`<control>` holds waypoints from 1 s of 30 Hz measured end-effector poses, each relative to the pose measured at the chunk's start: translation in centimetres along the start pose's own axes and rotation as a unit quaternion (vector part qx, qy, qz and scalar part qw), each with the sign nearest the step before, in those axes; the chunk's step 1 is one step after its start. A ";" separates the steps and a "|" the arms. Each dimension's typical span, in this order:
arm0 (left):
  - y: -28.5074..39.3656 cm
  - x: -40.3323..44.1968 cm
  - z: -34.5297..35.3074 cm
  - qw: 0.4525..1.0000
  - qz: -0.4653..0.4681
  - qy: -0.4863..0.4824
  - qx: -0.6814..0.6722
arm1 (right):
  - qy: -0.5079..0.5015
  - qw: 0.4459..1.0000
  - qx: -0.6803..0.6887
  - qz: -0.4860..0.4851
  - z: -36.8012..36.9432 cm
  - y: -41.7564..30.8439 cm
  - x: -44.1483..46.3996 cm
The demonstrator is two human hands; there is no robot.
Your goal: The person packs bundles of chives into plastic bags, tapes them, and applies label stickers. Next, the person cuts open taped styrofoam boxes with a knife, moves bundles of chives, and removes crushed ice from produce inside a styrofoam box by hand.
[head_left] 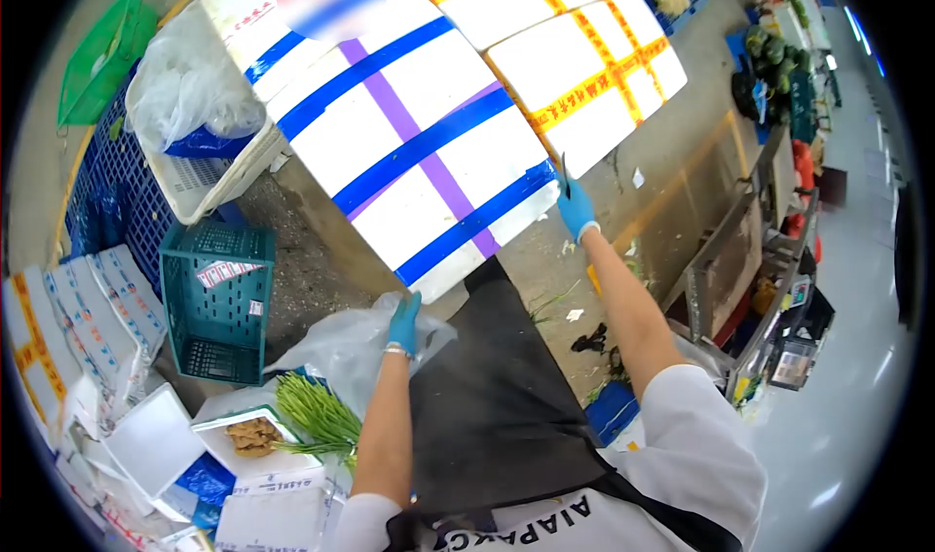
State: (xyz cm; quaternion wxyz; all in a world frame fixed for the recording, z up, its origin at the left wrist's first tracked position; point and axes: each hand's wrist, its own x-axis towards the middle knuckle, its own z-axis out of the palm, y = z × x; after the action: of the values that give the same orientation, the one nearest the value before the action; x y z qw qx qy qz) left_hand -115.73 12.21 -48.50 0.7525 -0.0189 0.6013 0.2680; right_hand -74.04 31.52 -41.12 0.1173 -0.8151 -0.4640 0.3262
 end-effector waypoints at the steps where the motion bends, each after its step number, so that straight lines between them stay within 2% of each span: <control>1: -0.3 1.8 1.0 0.999 -0.005 0.015 -0.036 | -0.011 1.000 -0.015 0.012 0.2 0.6 1.6; 2: -0.6 3.6 2.0 0.997 -0.009 0.031 -0.072 | -0.020 0.999 -0.031 0.020 -0.1 0.1 3.3; 4: 1.2 3.3 7.0 0.991 0.034 0.124 -0.042 | -0.055 0.995 -0.037 0.068 -1.0 -0.5 6.2; 7: 1.2 1.7 8.7 0.985 0.117 0.117 -0.038 | -0.104 0.991 -0.064 0.059 -1.4 0.4 7.8; 9: 2.7 -1.8 10.4 0.977 0.051 0.177 -0.108 | -0.138 0.986 0.071 0.065 -1.5 2.0 7.9; 11: 2.8 -4.3 8.9 0.982 0.003 0.149 -0.118 | -0.178 0.970 0.155 0.050 -1.9 3.7 9.0; 12: 5.1 -7.3 12.4 0.986 0.042 0.155 -0.036 | -0.210 0.951 0.220 0.054 -2.3 4.7 9.7; 13: 7.0 -9.5 13.7 0.991 0.011 0.131 0.028 | -0.233 0.942 0.222 0.097 -3.9 3.9 10.2; 14: 10.0 -12.3 19.1 0.984 0.014 0.174 0.046 | -0.259 0.929 0.223 0.142 -6.7 1.5 10.7; 15: 9.9 -13.1 20.2 0.980 0.017 0.189 0.066 | -0.288 0.913 0.224 0.184 -8.4 0.7 11.1; 16: 9.9 -13.6 20.8 0.976 0.025 0.201 0.084 | -0.273 0.935 0.177 0.138 -8.1 2.5 11.4; 18: 9.8 -14.0 21.1 0.968 0.047 0.216 0.118 | -0.265 0.953 0.104 0.108 -10.0 2.0 11.9; 19: 9.7 -14.1 21.3 0.966 0.035 0.223 0.125 | -0.262 0.958 0.066 0.091 -10.8 2.0 12.1; 20: 9.6 -14.4 21.2 0.964 0.023 0.231 0.132 | -0.246 0.968 0.023 0.034 -9.6 3.7 12.3; 23: 9.8 -15.2 20.9 0.955 0.005 0.250 0.157 | -0.256 0.965 -0.054 -0.014 -9.4 2.6 13.2; 24: 10.2 -15.6 21.6 0.954 0.002 0.251 0.166 | -0.288 0.951 -0.108 -0.042 -8.9 2.2 13.4; 27: 10.6 -16.7 23.6 0.947 0.014 0.262 0.182 | -0.261 0.958 -0.112 -0.028 -4.5 4.3 13.5; 30: 10.9 -17.4 25.0 0.945 0.020 0.261 0.196 | -0.281 0.955 -0.062 -0.076 -3.7 6.3 13.9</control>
State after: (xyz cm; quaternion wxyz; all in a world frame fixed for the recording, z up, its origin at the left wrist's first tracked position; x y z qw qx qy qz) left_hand -100.35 23.70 -22.52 0.5527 0.0716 0.8174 0.1456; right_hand -62.42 40.07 -47.26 -0.0447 -0.6582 -0.5584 0.5029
